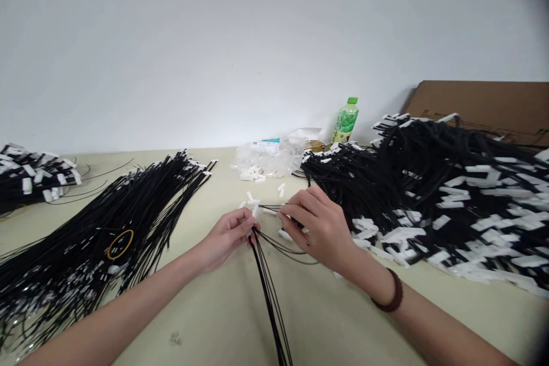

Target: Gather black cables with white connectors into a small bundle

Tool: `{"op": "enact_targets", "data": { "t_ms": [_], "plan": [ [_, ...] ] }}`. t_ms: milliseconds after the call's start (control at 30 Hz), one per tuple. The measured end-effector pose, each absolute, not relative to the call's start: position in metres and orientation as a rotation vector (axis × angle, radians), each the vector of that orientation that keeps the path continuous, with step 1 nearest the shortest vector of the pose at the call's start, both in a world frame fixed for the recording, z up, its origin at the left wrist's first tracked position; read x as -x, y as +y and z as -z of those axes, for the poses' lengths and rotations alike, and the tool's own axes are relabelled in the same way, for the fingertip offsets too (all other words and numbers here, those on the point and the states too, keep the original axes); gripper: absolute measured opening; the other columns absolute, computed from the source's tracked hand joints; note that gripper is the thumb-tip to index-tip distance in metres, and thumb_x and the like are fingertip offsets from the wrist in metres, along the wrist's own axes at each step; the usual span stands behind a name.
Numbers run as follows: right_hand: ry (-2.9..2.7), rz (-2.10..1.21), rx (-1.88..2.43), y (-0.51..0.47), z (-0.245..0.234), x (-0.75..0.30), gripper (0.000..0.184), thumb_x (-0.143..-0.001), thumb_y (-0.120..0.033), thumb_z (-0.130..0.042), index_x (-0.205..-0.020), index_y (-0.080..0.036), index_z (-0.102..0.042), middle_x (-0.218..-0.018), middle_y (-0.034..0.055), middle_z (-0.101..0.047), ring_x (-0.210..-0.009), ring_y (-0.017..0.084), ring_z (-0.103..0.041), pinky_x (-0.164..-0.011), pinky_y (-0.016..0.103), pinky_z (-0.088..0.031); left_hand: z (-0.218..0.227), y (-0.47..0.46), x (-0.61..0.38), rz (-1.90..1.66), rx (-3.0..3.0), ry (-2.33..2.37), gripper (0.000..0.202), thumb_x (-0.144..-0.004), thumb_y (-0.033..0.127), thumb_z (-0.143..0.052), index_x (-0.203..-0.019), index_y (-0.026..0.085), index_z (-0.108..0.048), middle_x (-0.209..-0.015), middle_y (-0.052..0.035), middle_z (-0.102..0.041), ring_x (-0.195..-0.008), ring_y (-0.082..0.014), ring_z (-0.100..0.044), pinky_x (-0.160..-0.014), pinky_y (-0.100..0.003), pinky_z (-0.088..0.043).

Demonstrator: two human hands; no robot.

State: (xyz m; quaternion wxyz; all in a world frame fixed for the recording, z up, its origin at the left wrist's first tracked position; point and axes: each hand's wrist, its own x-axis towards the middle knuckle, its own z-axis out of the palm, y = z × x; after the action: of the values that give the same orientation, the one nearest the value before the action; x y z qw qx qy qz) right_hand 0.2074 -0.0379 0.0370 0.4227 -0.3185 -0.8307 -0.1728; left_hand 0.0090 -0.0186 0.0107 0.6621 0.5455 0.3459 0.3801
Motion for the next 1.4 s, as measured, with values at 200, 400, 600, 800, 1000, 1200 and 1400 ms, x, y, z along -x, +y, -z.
{"op": "enact_targets", "data": {
  "t_ms": [200,400,600,800,1000,1200,1400],
  "plan": [
    [-2.268,0.215,0.767,-0.039,-0.033,-0.202,0.009,-0.086,-0.013,-0.042,-0.082,-0.015,-0.05,-0.107,0.0098,-0.054,-0.105,0.021,-0.045,-0.088,0.038,-0.041,-0.011,-0.02,-0.007,-0.72,-1.368,0.747,0.025,-0.077,0.038,-0.058,-0.071,0.014,-0.054,-0.067,-0.0001,-0.051,-0.056,-0.0095,-0.047,-0.053,-0.023,-0.038],
    [-2.317,-0.23,0.76,-0.039,-0.027,-0.2,0.011,-0.088,-0.012,-0.038,-0.092,-0.016,-0.047,-0.108,0.0085,-0.055,-0.098,0.017,-0.052,-0.083,0.032,-0.047,-0.009,-0.019,-0.006,-0.669,-1.383,0.714,0.023,-0.077,0.037,-0.057,-0.071,0.015,-0.052,-0.066,0.0005,-0.05,-0.057,-0.0092,-0.048,-0.053,-0.022,-0.038],
    [-2.294,-0.185,0.786,-0.038,-0.024,-0.2,0.015,-0.089,-0.012,-0.036,-0.096,-0.016,-0.049,-0.105,0.0092,-0.056,-0.096,0.017,-0.054,-0.082,0.033,-0.048,-0.011,-0.019,-0.008,-0.698,-1.337,0.741,0.025,-0.075,0.038,-0.059,-0.07,0.014,-0.054,-0.065,0.0002,-0.051,-0.056,-0.0096,-0.047,-0.052,-0.022,-0.037],
    [-2.24,0.25,0.751,-0.041,-0.025,-0.195,0.021,-0.086,-0.013,-0.044,-0.106,-0.013,-0.051,-0.118,0.0118,-0.051,-0.114,0.023,-0.042,-0.096,0.041,-0.04,-0.011,-0.017,-0.009,-0.837,-1.202,0.793,0.027,-0.072,0.039,-0.063,-0.07,0.013,-0.054,-0.064,0.0005,-0.051,-0.057,-0.0093,-0.047,-0.055,-0.022,-0.035],
    [-2.351,0.318,0.497,-0.046,-0.025,-0.191,0.018,-0.082,-0.011,-0.047,-0.097,-0.017,-0.056,-0.097,0.005,-0.061,-0.101,0.019,-0.049,-0.088,0.037,-0.043,-0.008,-0.014,-0.008,-0.85,-1.14,0.749,0.027,-0.073,0.039,-0.063,-0.07,0.013,-0.054,-0.062,0.0004,-0.051,-0.057,-0.0092,-0.045,-0.055,-0.022,-0.034],
    [-2.287,0.351,0.465,-0.043,-0.019,-0.189,0.017,-0.085,-0.01,-0.047,-0.096,-0.017,-0.057,-0.089,0.0042,-0.064,-0.095,0.016,-0.054,-0.082,0.033,-0.047,-0.009,-0.015,-0.008,-0.844,-1.12,0.747,0.026,-0.073,0.038,-0.063,-0.071,0.014,-0.055,-0.065,0.0,-0.054,-0.058,-0.0091,-0.046,-0.056,-0.022,-0.034],
    [-2.069,-0.132,0.518,-0.044,-0.022,-0.19,0.017,-0.084,-0.011,-0.047,-0.094,-0.018,-0.06,-0.092,0.0053,-0.065,-0.093,0.016,-0.058,-0.082,0.032,-0.05,-0.012,-0.017,-0.009,-0.846,-1.141,0.772,0.026,-0.072,0.038,-0.064,-0.068,0.014,-0.054,-0.063,0.001,-0.051,-0.058,-0.0091,-0.045,-0.057,-0.023,-0.034]
  ]
}}
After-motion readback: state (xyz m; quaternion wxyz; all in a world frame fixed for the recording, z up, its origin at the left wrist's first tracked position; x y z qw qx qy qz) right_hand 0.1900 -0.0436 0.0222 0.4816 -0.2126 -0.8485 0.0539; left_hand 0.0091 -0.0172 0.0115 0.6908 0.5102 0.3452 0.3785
